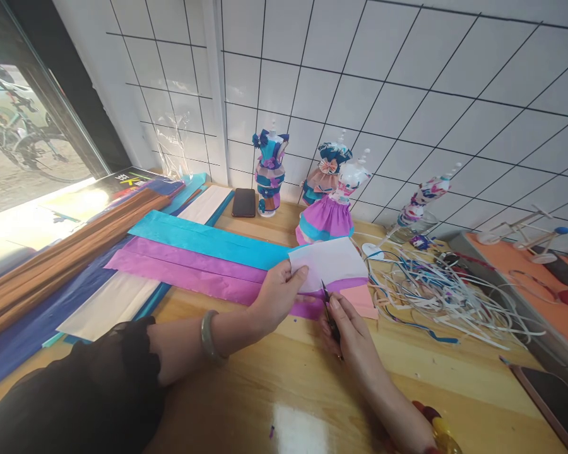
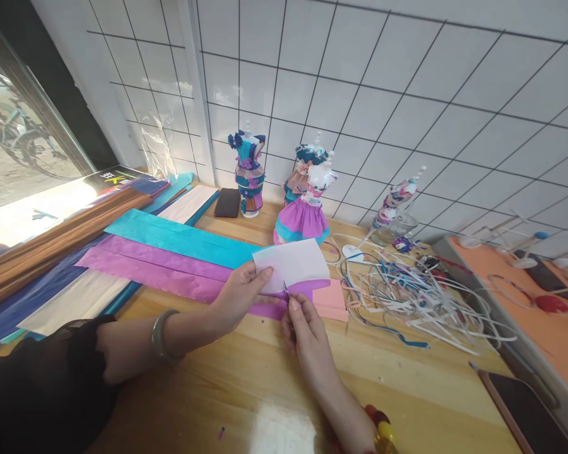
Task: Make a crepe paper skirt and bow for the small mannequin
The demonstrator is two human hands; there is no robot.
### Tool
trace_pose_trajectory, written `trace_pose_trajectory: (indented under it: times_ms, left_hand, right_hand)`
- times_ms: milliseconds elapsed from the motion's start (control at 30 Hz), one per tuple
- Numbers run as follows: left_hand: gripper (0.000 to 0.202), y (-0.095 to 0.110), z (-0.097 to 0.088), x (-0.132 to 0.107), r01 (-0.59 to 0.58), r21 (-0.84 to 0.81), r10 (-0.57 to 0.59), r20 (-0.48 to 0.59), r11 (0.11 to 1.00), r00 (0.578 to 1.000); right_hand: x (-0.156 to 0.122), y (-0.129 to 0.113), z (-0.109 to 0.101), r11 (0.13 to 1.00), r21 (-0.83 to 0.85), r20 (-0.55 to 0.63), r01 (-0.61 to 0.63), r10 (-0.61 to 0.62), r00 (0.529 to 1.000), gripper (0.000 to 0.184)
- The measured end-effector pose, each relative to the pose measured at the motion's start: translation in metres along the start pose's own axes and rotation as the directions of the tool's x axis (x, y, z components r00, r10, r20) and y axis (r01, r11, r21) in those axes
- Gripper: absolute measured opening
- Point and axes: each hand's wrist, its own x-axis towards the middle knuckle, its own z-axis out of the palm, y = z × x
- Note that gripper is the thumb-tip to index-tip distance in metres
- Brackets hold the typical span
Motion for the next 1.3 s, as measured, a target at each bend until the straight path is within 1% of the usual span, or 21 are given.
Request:
trace_pose_trajectory:
  times_ms: [267, 600, 800, 1000, 1200, 1300]
  left_hand:
    - [0.030, 0.0002, 0.0025, -0.0024, 0.021, -0.040, -0.020, 0.006, 0.999, 1.000]
    - [0.034, 0.0009, 0.0033, -0.0029, 0.027, -0.042, -0.027, -0.009, 0.999, 1.000]
    - [0.031, 0.0008, 0.0029, -0.0024, 0.041, -0.035, -0.043, -0.040, 0.999, 0.998]
    - [0.031, -0.0001, 0.0024, -0.0023, 0.038, -0.025, -0.039, -0.018, 0.999, 0.999]
    - [0.033, -0.0015, 0.0012, -0.0023, 0.021, -0.025, -0.021, -0.019, 0.999, 1.000]
    - [0.033, -0.0025, 0.0016, -0.0032, 0.019, -0.020, -0.019, 0.000, 1.000, 1.000]
  right_hand:
    - [-0.0002, -0.0015, 0.0023, 1.000, 0.005, -0.013, 0.004, -0.004, 1.000, 0.032]
    - [0.0003, -0.0028, -0.0011, 0.981, -0.175, -0.003, 0.081, -0.082, 0.997, 0.041]
    - [-0.0003, -0.0052, -0.0006, 0.972, -0.219, -0.005, 0.084, -0.087, 0.996, 0.045]
    - [0.0000, -0.0059, -0.0007, 0.970, -0.221, -0.004, 0.101, -0.104, 0.995, 0.045]
    - [-0.0018, -0.0036, -0.0014, 0.992, -0.122, 0.008, 0.042, -0.042, 0.999, 0.044]
    - [-0.0018, -0.0042, -0.0019, 0.993, -0.106, 0.026, 0.043, -0.040, 0.999, 0.043]
